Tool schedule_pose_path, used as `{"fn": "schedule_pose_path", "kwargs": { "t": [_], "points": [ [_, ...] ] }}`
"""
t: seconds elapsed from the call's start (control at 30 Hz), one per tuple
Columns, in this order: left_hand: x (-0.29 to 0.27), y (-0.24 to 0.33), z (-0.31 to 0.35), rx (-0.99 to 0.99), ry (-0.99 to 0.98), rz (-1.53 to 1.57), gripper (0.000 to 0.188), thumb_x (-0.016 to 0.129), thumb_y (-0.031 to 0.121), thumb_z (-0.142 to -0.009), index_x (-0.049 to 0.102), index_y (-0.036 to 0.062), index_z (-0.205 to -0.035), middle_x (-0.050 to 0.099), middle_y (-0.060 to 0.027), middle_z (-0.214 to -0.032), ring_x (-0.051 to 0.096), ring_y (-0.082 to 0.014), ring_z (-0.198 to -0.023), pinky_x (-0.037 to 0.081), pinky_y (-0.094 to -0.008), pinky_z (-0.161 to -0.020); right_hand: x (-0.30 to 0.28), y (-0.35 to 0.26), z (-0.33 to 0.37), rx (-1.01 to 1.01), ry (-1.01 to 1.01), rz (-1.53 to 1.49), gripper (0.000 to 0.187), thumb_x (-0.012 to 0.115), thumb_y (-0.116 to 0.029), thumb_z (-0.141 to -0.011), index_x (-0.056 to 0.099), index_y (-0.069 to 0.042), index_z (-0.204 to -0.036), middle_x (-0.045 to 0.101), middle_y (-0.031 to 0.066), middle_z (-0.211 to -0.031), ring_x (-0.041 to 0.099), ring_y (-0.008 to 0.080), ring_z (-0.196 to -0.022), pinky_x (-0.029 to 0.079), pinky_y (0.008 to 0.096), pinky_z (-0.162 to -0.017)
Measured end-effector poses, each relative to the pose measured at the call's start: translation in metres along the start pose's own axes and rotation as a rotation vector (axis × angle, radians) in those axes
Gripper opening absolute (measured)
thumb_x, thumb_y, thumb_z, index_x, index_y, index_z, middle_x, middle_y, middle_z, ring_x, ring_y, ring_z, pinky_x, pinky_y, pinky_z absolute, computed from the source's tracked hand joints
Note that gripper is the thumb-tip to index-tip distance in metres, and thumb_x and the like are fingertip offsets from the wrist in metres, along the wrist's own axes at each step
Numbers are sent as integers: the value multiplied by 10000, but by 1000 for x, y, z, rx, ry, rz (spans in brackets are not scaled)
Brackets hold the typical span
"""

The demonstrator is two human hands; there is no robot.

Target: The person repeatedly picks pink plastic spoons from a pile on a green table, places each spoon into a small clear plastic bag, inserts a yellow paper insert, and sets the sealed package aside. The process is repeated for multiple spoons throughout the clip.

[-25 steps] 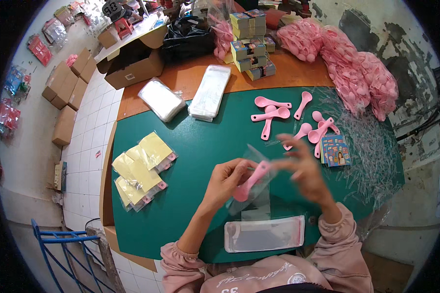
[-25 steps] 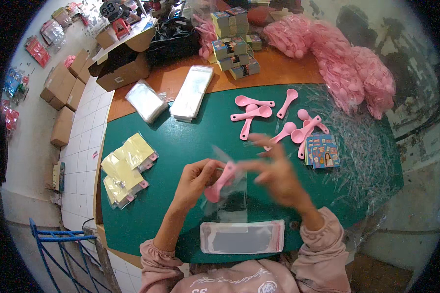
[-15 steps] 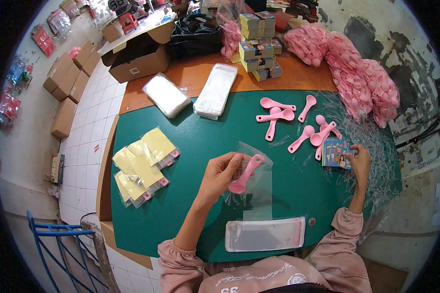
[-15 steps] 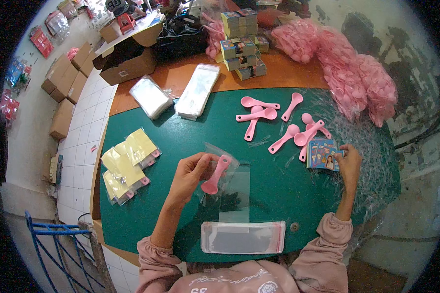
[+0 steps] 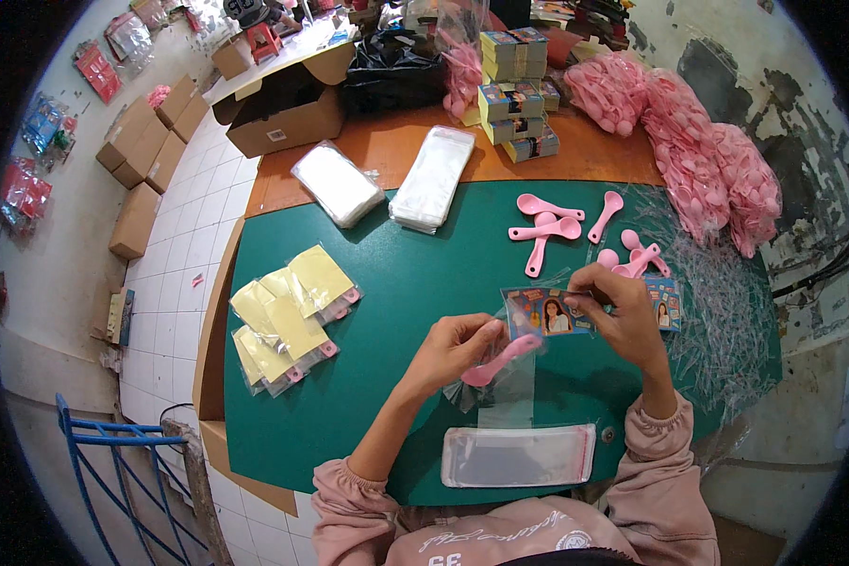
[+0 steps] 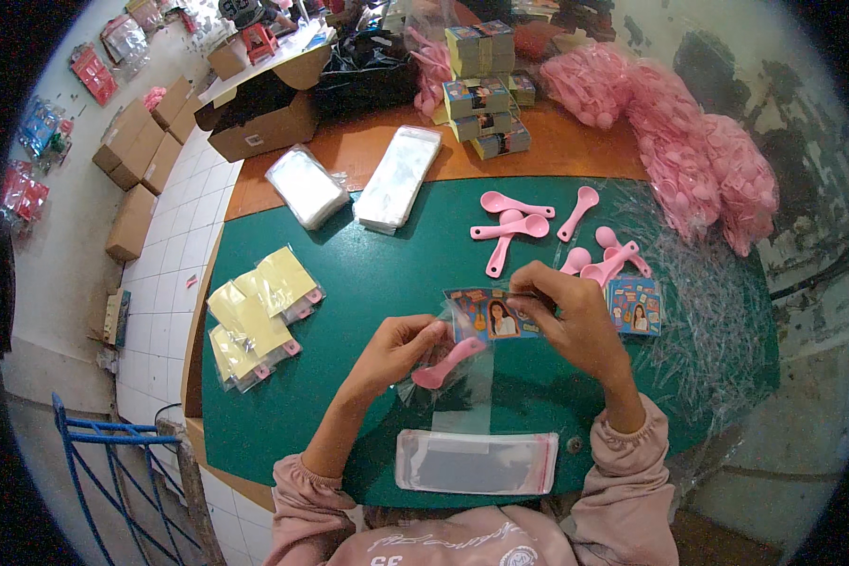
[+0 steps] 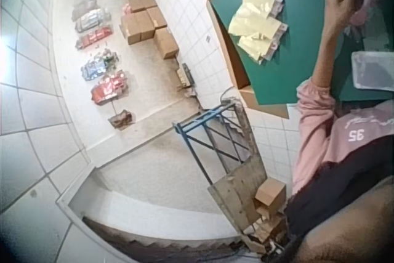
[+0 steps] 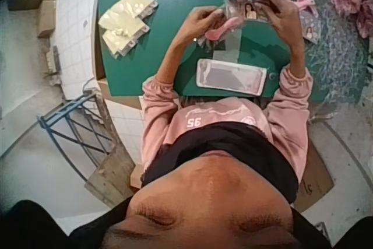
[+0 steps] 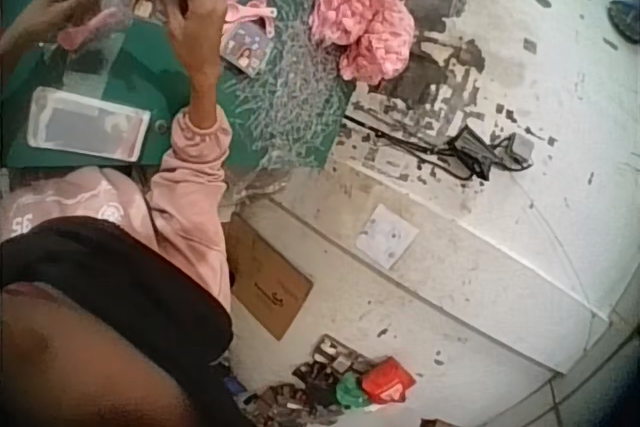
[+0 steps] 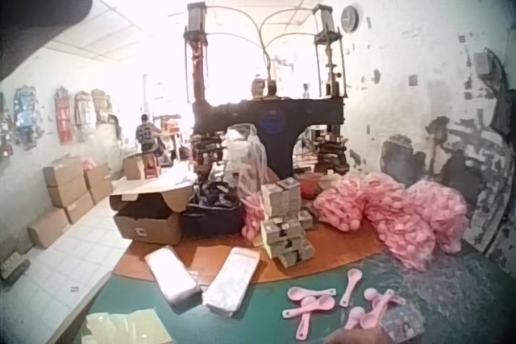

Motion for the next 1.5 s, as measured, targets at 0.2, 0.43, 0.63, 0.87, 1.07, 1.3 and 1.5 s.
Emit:
{"fn": "schedule_pose_path", "kwargs": {
  "t": [0.2,0.43,0.63,0.87,1.07,1.3,1.5],
  "points": [
    [8,3,-1,44,20,115,299,474,243,-910,625,-15,-900,569,1,-700,491,-51,-655,435,-214,-597,-9,2,8,-11,90,-131,114,623,-18,-768,547,0,-851,567,68,-705,541,90,-629,435,234,-570],
    [9,0,0,29,-6,83,279,475,216,-912,623,-16,-949,610,-21,-767,519,-56,-679,464,-214,-630,-4,-8,5,-121,-250,92,118,610,-30,-775,537,10,-859,565,111,-703,588,151,-637,447,252,-575],
    [9,3,2,69,33,124,233,482,172,-906,610,-11,-972,626,-40,-800,573,-74,-733,489,-222,-663,-5,1,11,7,197,-108,115,612,-14,-769,540,8,-857,593,70,-708,587,108,-632,457,242,-565],
    [8,9,5,58,22,129,233,474,171,-913,598,-20,-963,616,-32,-824,562,-72,-748,485,-227,-667,-5,-15,9,-120,12,37,121,645,-4,-739,566,2,-831,592,67,-722,549,106,-610,449,239,-555],
    [9,9,5,52,-31,26,244,482,184,-908,606,-17,-971,634,-49,-809,589,-91,-777,502,-249,-690,-9,-12,9,-142,71,53,145,654,-4,-724,570,-2,-842,599,82,-748,558,128,-617,448,246,-557],
    [10,10,5,59,-17,91,245,480,177,-907,608,-22,-972,625,-32,-784,564,-78,-714,476,-231,-678,-11,-12,11,-157,53,56,150,655,9,-717,571,0,-841,598,86,-749,564,139,-617,452,252,-562],
    [11,4,4,61,14,87,238,482,163,-902,602,-30,-971,627,-39,-794,559,-74,-739,474,-240,-704,-9,-15,13,-85,-26,78,130,642,-9,-732,565,-6,-837,586,97,-734,564,167,-608,448,265,-556]
  ]
}}
Point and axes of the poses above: each hand's wrist, its own z-axis away from the middle knuckle, its own x-axis out of the palm, y = z × x, the point moved 1 cm from there along -z, towards the middle knuckle
